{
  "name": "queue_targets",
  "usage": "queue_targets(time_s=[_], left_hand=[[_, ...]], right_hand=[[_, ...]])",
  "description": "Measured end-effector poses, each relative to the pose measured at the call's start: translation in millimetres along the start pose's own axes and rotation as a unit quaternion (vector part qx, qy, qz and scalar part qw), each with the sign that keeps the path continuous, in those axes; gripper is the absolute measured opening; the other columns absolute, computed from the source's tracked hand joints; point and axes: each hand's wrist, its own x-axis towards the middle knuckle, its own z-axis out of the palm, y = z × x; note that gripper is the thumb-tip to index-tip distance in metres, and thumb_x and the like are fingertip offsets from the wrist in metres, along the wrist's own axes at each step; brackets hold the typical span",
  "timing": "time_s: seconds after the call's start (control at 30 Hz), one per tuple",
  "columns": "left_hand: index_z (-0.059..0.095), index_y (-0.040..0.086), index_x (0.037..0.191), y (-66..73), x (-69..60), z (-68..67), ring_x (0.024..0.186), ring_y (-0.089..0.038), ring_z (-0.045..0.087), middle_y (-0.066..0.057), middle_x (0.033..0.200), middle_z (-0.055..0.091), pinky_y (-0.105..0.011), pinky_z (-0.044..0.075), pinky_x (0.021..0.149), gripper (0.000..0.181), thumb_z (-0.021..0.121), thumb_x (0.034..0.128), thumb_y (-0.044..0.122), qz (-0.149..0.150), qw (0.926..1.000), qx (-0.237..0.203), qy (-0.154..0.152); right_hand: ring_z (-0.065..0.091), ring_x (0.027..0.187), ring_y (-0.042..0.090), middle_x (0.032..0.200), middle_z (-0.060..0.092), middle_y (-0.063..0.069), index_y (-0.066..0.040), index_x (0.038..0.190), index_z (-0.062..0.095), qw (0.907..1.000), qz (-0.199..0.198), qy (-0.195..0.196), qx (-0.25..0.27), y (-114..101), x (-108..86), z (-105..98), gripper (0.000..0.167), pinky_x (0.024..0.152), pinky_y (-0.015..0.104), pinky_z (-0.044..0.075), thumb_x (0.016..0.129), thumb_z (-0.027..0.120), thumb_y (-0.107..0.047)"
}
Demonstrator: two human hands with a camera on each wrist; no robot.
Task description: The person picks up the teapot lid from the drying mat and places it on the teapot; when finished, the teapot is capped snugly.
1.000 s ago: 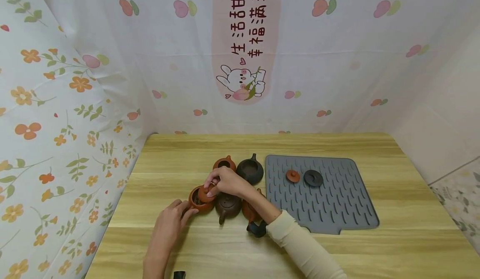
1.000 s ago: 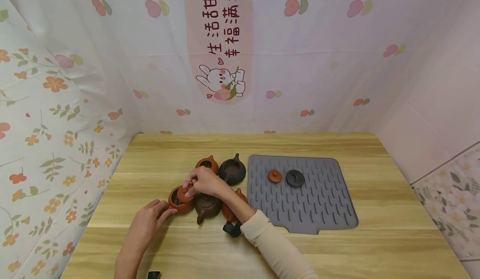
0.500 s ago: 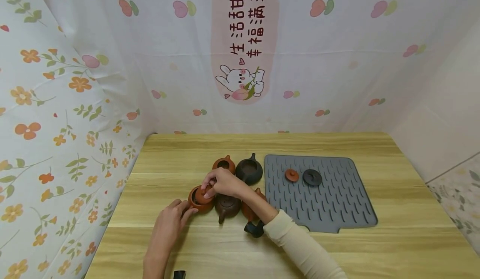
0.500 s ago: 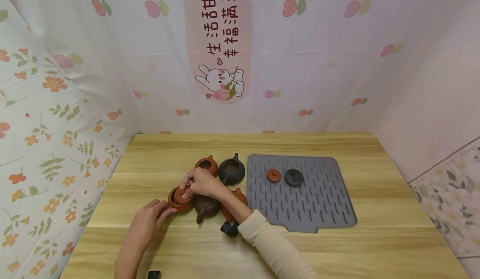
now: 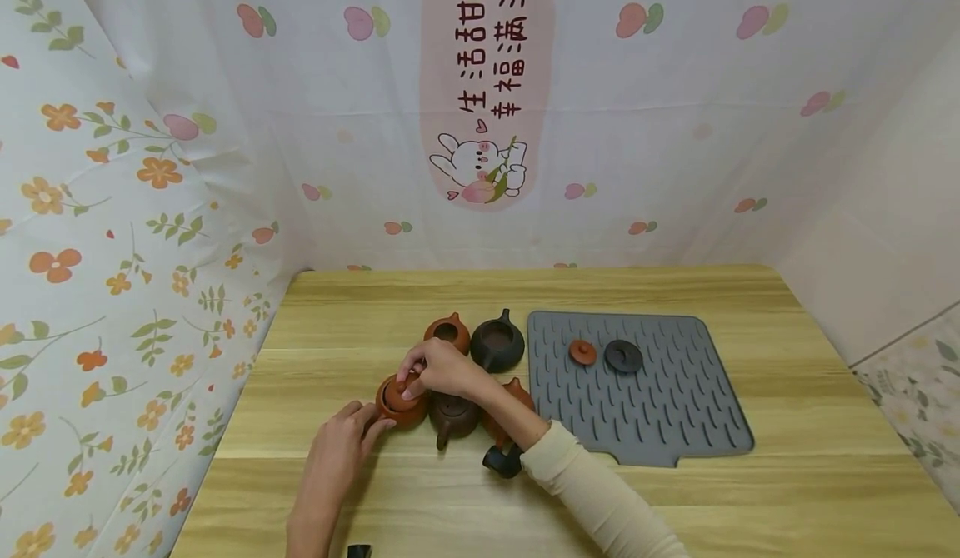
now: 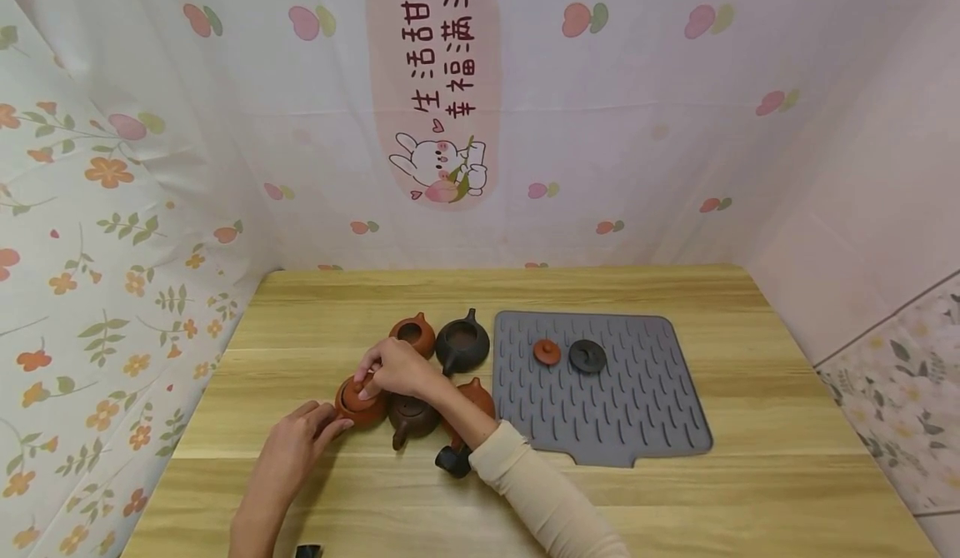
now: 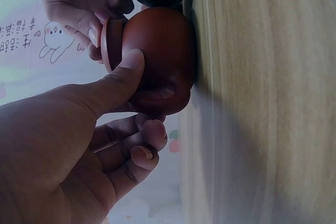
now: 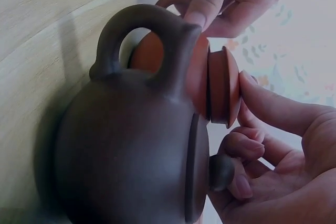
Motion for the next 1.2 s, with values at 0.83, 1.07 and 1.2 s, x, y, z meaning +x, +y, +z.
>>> queue_targets(time_s=[0.83,1.07,1.2], left_hand=[[0.071,0.011,0.088,12.6,5.6,-11.6,0.061,-0.006,0.046,0.004,0.075,0.056,-0.034,0.043,0.054,0.036,0.071,0.1051,0.043,0.009,0.9999,-0.01,0.009],[0.073,0.008,0.089,54.8,17.3,-45.9,0.064,-0.005,0.048,0.002,0.077,0.059,-0.029,0.047,0.059,0.015,0.084,0.0955,0.017,-0.05,0.9974,0.006,-0.05],[0.072,0.011,0.088,42.0,11.9,-33.5,0.064,-0.002,0.046,0.005,0.077,0.059,-0.033,0.046,0.056,0.017,0.085,0.0957,0.02,-0.033,0.9992,0.002,-0.025]], right_hand=[[0.048,0.077,0.01,0.088,0.064,-0.003,-0.007,0.094,0.082,1.0,0.003,-0.003,0.007,-1.0,3.5,0.5,0.011,0.071,0.023,0.04,0.088,0.087,0.001],[0.052,0.078,0.011,0.091,0.067,-0.003,-0.009,0.094,0.082,1.0,0.004,-0.001,0.005,1.0,4.0,5.0,0.012,0.073,0.025,0.043,0.089,0.087,0.001],[0.051,0.076,0.01,0.088,0.067,-0.003,-0.009,0.093,0.082,1.0,-0.002,-0.002,0.0,3.0,4.3,7.4,0.012,0.072,0.024,0.042,0.089,0.087,0.001]])
